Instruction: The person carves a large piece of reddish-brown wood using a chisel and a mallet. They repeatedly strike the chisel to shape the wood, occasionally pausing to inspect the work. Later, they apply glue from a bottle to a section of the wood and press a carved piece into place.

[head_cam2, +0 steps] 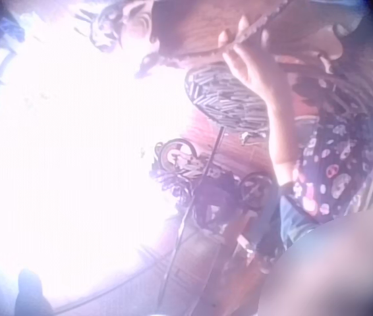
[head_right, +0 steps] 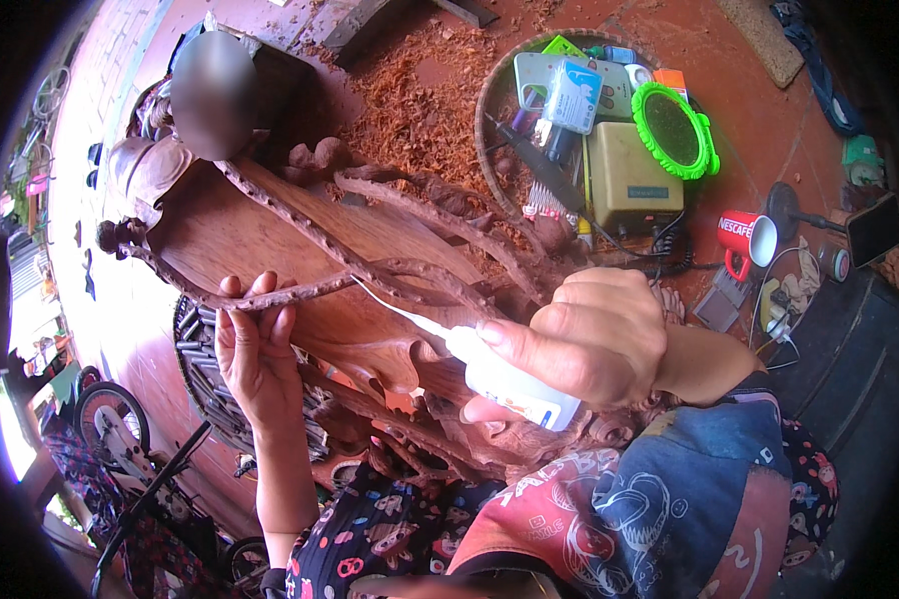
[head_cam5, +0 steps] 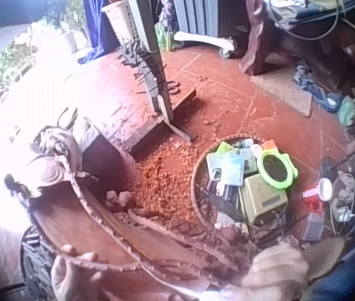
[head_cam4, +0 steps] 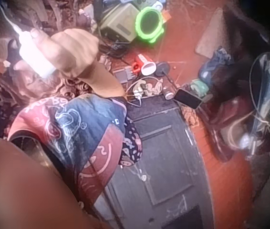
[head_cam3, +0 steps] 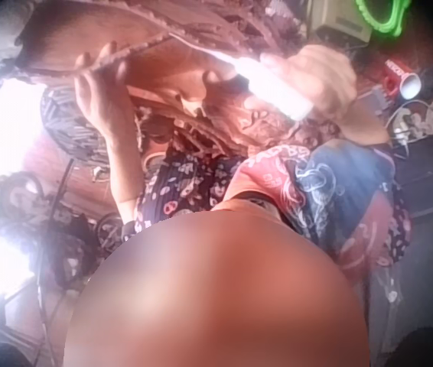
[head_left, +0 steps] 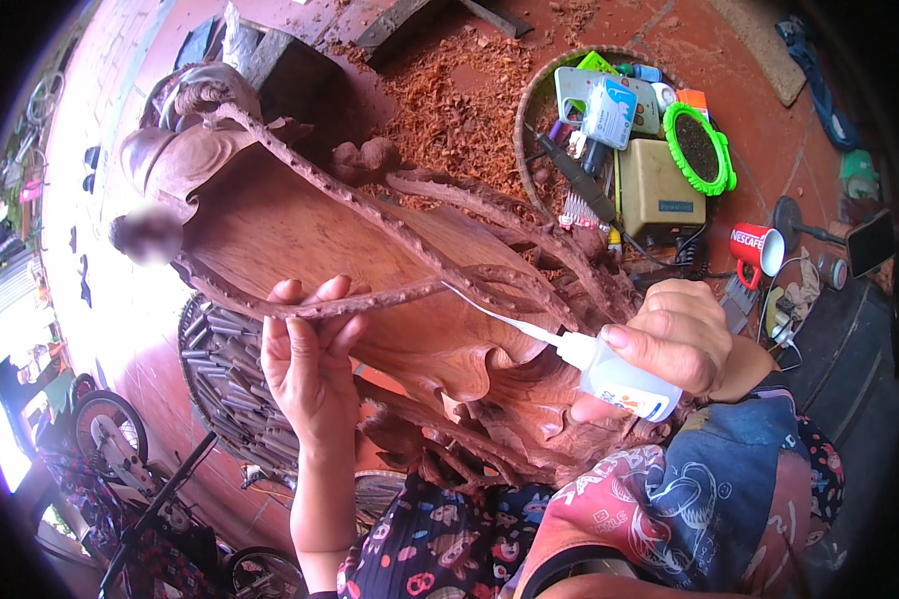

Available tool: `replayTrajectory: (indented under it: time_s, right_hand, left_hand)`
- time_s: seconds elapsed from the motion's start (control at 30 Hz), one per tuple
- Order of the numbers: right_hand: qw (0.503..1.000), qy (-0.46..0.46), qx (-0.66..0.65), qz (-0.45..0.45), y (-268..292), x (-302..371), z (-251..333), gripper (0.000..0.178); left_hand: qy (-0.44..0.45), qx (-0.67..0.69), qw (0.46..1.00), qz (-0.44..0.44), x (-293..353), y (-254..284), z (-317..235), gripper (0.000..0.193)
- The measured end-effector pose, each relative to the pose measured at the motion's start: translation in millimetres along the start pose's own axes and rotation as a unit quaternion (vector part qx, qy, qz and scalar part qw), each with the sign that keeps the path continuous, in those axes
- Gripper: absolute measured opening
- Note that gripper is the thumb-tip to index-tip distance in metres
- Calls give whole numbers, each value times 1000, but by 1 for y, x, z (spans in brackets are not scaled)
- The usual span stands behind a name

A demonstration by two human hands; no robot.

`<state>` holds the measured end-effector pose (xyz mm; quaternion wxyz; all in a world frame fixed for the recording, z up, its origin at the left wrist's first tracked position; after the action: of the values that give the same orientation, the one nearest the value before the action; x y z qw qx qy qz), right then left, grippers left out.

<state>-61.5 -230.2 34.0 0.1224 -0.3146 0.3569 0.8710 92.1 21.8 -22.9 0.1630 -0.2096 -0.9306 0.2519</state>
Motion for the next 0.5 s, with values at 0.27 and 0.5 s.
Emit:
replayTrajectory:
  time_s: [0.27, 0.5]
  right_hand:
    - [1000, -5, -2, 0, 0, -3, 0, 57]
    - [1000, -6, 0, 1, -1, -1, 0, 56]
  left_hand:
    - [2, -2, 999, -33, 0, -1, 0, 35]
    - [-3, 14, 1000, 12, -1, -1, 0, 38]
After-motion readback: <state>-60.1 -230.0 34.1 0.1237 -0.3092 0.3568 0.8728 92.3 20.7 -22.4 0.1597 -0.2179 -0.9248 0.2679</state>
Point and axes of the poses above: each hand's wrist, its own x-axis away from the middle knuckle, its own y-axis out of the back of the hand, z = x × y, the point moved 6 cm from there along -x, towards the middle knuckle, and after that the axes turned 6 degrees about x, right-handed, at the moved point
